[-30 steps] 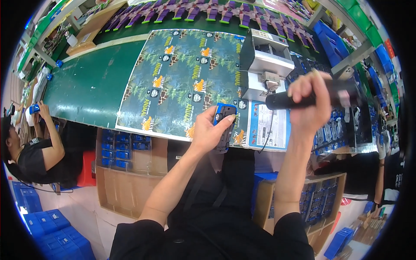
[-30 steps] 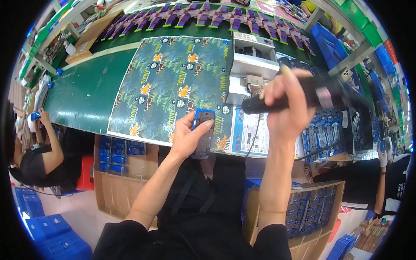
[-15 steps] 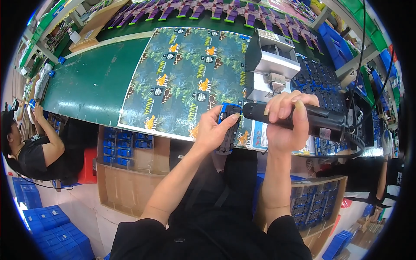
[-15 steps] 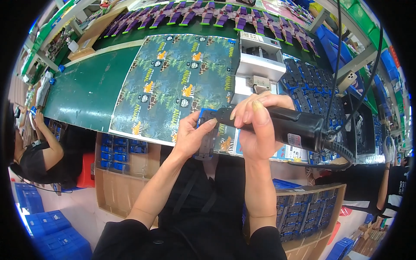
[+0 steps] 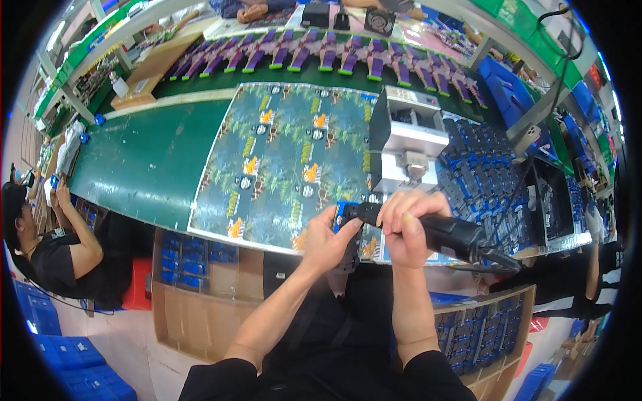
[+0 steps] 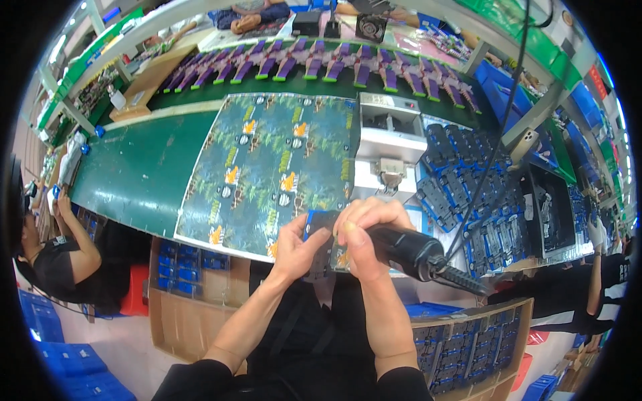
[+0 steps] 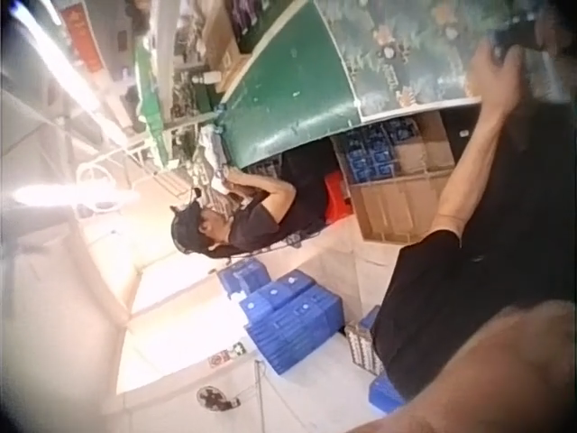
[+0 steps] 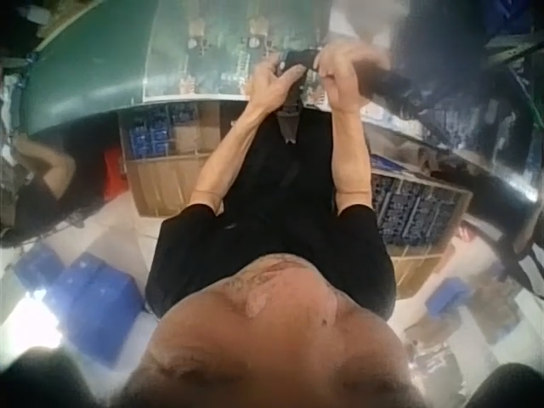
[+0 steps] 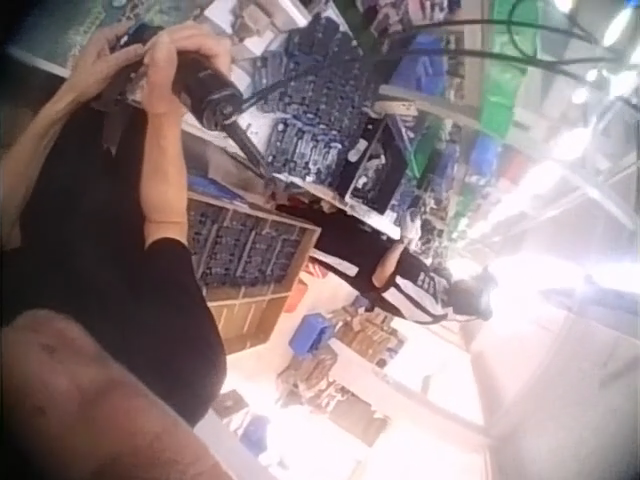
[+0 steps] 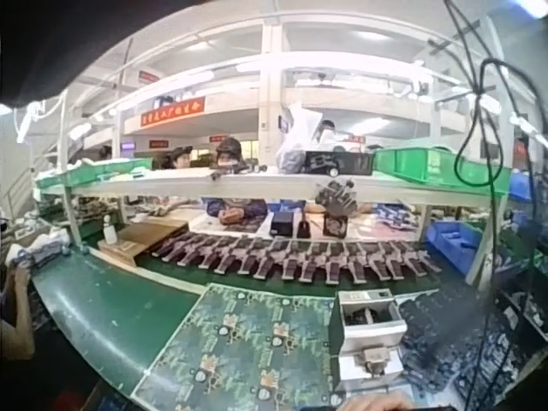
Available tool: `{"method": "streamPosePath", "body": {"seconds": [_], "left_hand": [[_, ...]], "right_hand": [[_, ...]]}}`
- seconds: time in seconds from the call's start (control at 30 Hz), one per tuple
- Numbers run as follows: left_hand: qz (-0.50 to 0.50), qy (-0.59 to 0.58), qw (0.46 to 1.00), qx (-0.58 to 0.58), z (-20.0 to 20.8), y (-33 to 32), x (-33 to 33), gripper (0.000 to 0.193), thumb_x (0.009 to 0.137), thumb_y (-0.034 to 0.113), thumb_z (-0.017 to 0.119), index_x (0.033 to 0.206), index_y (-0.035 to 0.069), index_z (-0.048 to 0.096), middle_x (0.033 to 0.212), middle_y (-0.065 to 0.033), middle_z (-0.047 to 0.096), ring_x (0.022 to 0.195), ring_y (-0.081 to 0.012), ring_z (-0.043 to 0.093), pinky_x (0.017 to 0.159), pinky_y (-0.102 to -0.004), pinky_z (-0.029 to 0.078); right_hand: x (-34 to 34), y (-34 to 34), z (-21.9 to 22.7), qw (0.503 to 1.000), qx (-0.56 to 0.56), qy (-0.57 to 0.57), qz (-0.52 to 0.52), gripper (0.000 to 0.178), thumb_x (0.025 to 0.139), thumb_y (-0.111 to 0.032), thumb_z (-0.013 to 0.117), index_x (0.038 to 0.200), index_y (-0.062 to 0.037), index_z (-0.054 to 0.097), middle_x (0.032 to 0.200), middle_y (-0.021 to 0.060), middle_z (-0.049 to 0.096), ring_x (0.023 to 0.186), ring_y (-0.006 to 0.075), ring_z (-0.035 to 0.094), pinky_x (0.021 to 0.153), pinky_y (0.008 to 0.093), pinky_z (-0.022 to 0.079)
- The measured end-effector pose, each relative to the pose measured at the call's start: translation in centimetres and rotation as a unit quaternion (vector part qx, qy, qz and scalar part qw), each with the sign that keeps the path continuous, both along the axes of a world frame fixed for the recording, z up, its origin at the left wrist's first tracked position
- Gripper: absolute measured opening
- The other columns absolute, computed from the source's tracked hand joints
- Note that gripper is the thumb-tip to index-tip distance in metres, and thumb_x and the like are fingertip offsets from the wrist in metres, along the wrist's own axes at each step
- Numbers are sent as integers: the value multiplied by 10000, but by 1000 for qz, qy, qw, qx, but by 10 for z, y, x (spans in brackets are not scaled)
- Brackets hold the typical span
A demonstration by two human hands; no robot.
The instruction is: The person assembles toy cars by taking chassis parts, fastening them together using an electric screwdriver, and rolling the completed cars across the worktable.
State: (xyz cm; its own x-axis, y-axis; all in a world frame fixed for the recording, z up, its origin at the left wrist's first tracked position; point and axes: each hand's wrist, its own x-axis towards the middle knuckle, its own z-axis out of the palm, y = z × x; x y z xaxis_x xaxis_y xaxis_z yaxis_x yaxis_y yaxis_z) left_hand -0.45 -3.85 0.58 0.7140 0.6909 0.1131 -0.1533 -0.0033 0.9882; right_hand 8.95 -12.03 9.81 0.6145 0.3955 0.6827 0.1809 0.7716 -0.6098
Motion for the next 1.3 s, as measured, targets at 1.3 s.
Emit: {"method": "streamPosePath", "body": {"seconds": [1.3], "left_hand": [[-94, -95, 931, -340, 11, 16, -6, 479, 771, -69, 649, 1232, 8, 540, 1208, -161, 627, 977, -260, 681, 755, -398, 613]], "right_hand": [[86, -1, 54, 962, -180, -73, -190, 147, 838, -38, 729, 762, -15, 606, 565, 31, 570, 463, 111, 549, 485, 246, 440]]}}
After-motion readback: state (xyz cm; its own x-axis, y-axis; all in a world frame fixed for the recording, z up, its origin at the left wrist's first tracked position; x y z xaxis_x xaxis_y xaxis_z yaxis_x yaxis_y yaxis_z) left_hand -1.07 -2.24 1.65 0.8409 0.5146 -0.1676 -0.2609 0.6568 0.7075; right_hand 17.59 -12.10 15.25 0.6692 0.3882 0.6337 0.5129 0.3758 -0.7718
